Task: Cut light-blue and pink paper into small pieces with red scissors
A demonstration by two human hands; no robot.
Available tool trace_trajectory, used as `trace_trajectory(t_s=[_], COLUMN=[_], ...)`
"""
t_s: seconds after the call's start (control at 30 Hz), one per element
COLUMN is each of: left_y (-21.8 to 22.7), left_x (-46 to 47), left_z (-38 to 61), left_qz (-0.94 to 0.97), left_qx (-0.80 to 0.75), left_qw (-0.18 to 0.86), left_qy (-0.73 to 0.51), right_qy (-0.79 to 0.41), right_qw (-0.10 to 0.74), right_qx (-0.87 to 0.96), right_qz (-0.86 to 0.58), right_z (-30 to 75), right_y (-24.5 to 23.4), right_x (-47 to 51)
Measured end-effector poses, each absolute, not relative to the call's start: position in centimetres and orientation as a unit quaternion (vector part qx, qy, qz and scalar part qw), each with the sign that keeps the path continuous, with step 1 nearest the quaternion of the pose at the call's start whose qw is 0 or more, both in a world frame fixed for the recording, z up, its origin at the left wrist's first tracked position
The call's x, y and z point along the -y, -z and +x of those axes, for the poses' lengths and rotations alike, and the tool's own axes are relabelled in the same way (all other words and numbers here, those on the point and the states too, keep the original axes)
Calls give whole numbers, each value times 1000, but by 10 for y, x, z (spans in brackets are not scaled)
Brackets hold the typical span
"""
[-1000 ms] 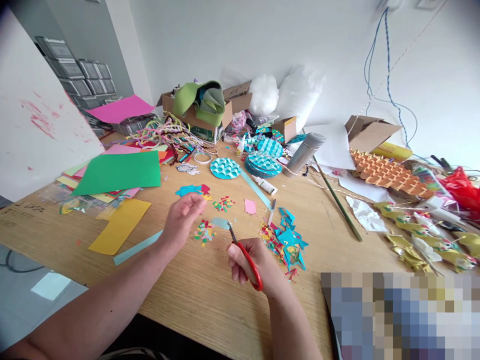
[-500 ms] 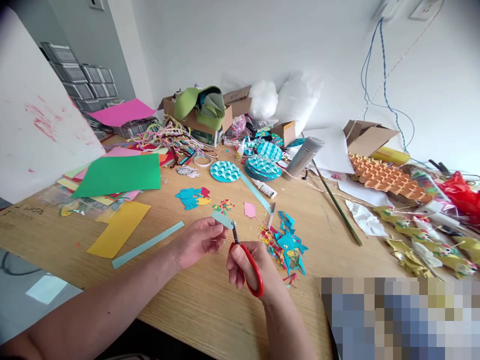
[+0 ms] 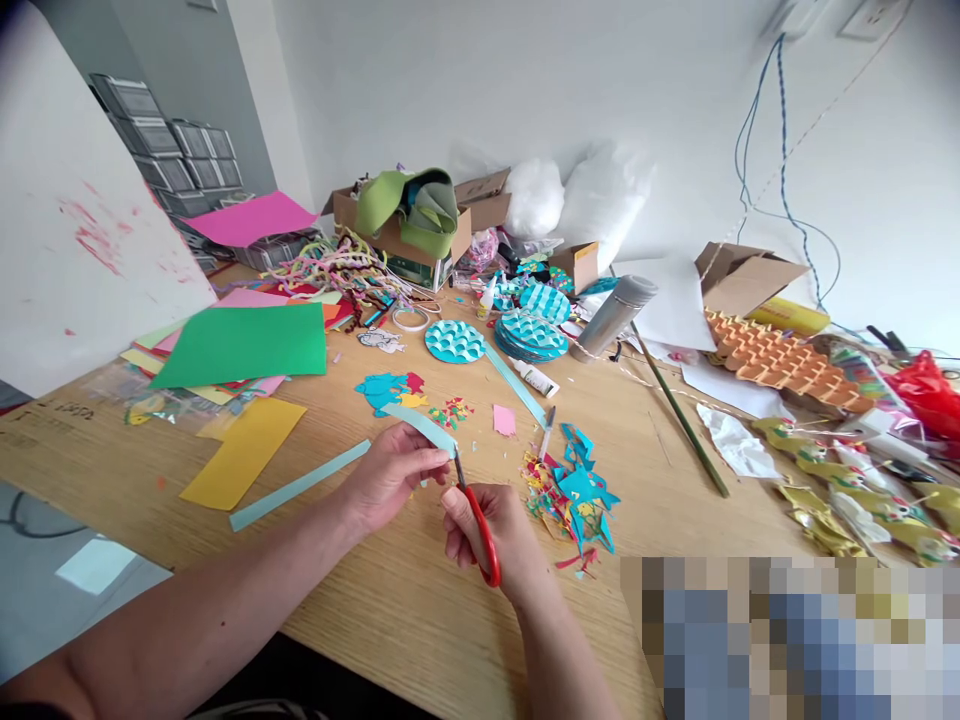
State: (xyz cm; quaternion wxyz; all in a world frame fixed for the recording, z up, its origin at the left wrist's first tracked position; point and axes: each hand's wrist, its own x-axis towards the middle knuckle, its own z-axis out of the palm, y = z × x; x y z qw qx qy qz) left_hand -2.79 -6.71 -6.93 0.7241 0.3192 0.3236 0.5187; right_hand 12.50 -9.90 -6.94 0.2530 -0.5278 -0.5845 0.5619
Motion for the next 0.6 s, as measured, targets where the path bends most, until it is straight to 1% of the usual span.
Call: trace_trajectory(t_s=[0.17, 0.37, 0.6], left_y=[71, 71, 69], left_x=[65, 63, 64], left_z=[-29, -29, -28], left_qz=[331, 346, 339], left_qx=[-344, -407, -404], left_qw=[716, 653, 639], left_qy=[-509, -537, -560], right_qy=[-561, -572, -591], right_qw=[256, 268, 281], right_qx=[580, 575, 542], right_qz=[-533, -520, -527], right_z=[123, 124, 122], right_y=[66, 65, 59], right_x=[98, 98, 99])
